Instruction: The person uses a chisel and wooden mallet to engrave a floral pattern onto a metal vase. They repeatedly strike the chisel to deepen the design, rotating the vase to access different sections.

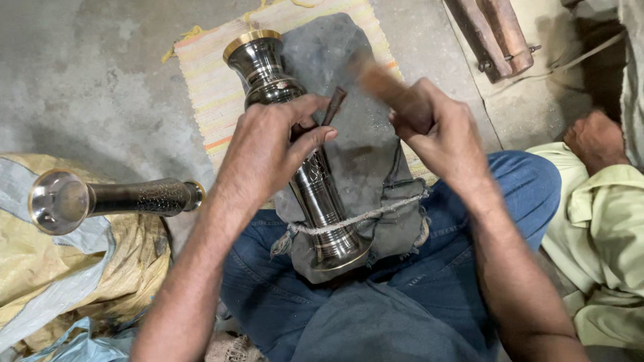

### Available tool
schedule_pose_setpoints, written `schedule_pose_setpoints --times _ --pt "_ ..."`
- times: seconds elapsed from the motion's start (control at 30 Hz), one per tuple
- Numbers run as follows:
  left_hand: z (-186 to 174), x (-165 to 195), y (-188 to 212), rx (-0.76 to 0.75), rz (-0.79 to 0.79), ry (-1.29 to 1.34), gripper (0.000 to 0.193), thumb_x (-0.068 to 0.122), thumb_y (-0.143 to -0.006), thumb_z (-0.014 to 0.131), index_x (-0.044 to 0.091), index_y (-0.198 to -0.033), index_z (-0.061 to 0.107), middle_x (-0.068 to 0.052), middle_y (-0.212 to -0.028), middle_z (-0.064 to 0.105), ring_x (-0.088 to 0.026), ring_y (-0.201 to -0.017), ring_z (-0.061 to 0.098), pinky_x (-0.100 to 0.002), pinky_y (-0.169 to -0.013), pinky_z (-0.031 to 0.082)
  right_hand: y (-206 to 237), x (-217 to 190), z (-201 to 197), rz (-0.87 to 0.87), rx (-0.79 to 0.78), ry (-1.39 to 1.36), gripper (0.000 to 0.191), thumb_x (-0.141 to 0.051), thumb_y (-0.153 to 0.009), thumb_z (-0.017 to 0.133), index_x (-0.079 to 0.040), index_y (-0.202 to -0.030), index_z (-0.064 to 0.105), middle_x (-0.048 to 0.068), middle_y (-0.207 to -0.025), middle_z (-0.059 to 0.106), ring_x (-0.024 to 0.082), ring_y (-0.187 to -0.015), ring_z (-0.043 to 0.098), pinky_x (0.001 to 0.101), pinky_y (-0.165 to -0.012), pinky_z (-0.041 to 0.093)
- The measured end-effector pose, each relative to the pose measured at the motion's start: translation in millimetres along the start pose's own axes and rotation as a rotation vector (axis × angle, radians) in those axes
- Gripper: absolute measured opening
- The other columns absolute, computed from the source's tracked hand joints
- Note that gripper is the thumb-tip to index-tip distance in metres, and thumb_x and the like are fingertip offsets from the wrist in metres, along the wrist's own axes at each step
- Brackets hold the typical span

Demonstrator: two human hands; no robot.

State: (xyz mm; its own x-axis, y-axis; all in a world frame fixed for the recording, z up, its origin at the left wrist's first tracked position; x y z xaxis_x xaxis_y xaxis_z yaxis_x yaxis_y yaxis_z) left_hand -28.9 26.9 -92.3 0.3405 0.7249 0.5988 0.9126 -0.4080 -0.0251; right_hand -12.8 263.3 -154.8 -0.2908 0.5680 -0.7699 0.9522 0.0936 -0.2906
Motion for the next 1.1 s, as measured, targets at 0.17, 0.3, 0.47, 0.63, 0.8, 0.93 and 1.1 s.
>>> schedule_pose_setpoints --times 0.17,0.3,0.47,0.63,0.8,0.93,1.1 --pt "0.5 4.3 -6.6 -0.165 0.075 -0.042 0.039 0.026 -0.086 0.077 0.010 -0.121 0.072 -0.009 -0.088 0.080 -0.019 -0.081 0.079 -0.040 -0.071 0.061 28.8 14.7 10.9 0.137 0.065 0.069 0.034 -0.011 -0.086 0.079 0.001 -0.112 0.061 0.017 -0.091 0.071 0.023 -0.085 0.068 0.0414 -0.074 0.053" --pt "-2.8 6.0 -6.8 -0.192 0.152 -0.018 0.039 0.028 -0.087 0.077 0.011 -0.122 0.072 -0.010 -0.094 0.080 -0.021 -0.084 0.078 -0.040 -0.073 0.062 43.2 22.8 19.6 0.223 0.221 -0.062 0.030 -0.016 -0.094 0.079 0.001 -0.109 0.059 0.014 -0.086 0.066 0.016 -0.079 0.060 0.0359 -0.070 0.050" --pt "-6.8 5.7 -0.7 -0.152 0.189 0.042 0.041 0.028 -0.090 0.075 0.009 -0.126 0.070 -0.012 -0.096 0.079 -0.023 -0.088 0.077 -0.042 -0.074 0.062 49.2 31.7 25.4 0.270 0.223 -0.035 0.029 -0.018 -0.097 0.080 -0.001 -0.107 0.059 0.010 -0.081 0.065 0.012 -0.074 0.058 0.0315 -0.067 0.050" --pt "-4.2 4.8 -0.8 -0.144 0.206 -0.008 0.038 0.028 -0.091 0.075 0.010 -0.124 0.072 -0.011 -0.096 0.080 -0.024 -0.087 0.077 -0.043 -0.075 0.061 50.7 37.9 28.6 0.128 0.299 -0.105 0.030 -0.015 -0.100 0.079 0.000 -0.116 0.060 0.009 -0.091 0.067 0.012 -0.082 0.060 0.0287 -0.073 0.051" --pt "1.9 6.3 -6.8 -0.184 0.237 -0.054 0.038 0.026 -0.089 0.075 0.011 -0.124 0.071 -0.009 -0.102 0.079 -0.021 -0.092 0.077 -0.041 -0.079 0.062 52.4 54.7 34.9 0.217 0.204 0.050 0.019 -0.013 -0.102 0.075 -0.001 -0.111 0.063 0.009 -0.087 0.070 0.013 -0.074 0.064 0.0302 -0.064 0.052" --pt "4.7 7.9 -12.4 -0.250 0.243 -0.092 0.041 0.026 -0.086 0.075 0.014 -0.124 0.072 -0.009 -0.101 0.079 -0.021 -0.093 0.076 -0.041 -0.081 0.061 60.5 58.8 34.0 0.134 0.390 -0.094 0.030 -0.009 -0.101 0.076 0.005 -0.120 0.058 0.011 -0.096 0.070 0.017 -0.083 0.067 0.0322 -0.074 0.056" --pt "2.2 15.2 -18.6 -0.363 0.333 -0.110 0.037 0.024 -0.085 0.073 0.016 -0.120 0.074 -0.004 -0.106 0.079 -0.018 -0.093 0.077 -0.039 -0.086 0.060 68.6 52.5 35.7 0.089 0.431 0.004 0.022 -0.008 -0.100 0.075 0.002 -0.109 0.058 0.012 -0.091 0.069 0.027 -0.080 0.068 0.0354 -0.072 0.055"
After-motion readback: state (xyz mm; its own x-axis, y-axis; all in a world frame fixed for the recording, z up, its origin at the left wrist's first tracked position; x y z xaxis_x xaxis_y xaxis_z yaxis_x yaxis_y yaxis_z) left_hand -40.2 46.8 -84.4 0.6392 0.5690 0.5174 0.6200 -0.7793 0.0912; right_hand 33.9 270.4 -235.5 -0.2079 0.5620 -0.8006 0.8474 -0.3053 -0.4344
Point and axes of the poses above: each hand's wrist, its own y-axis away from the middle knuckle, its own z-axis out of the palm, x = y × z, the point moved 3 cm from there along -y, towards the middle knuckle
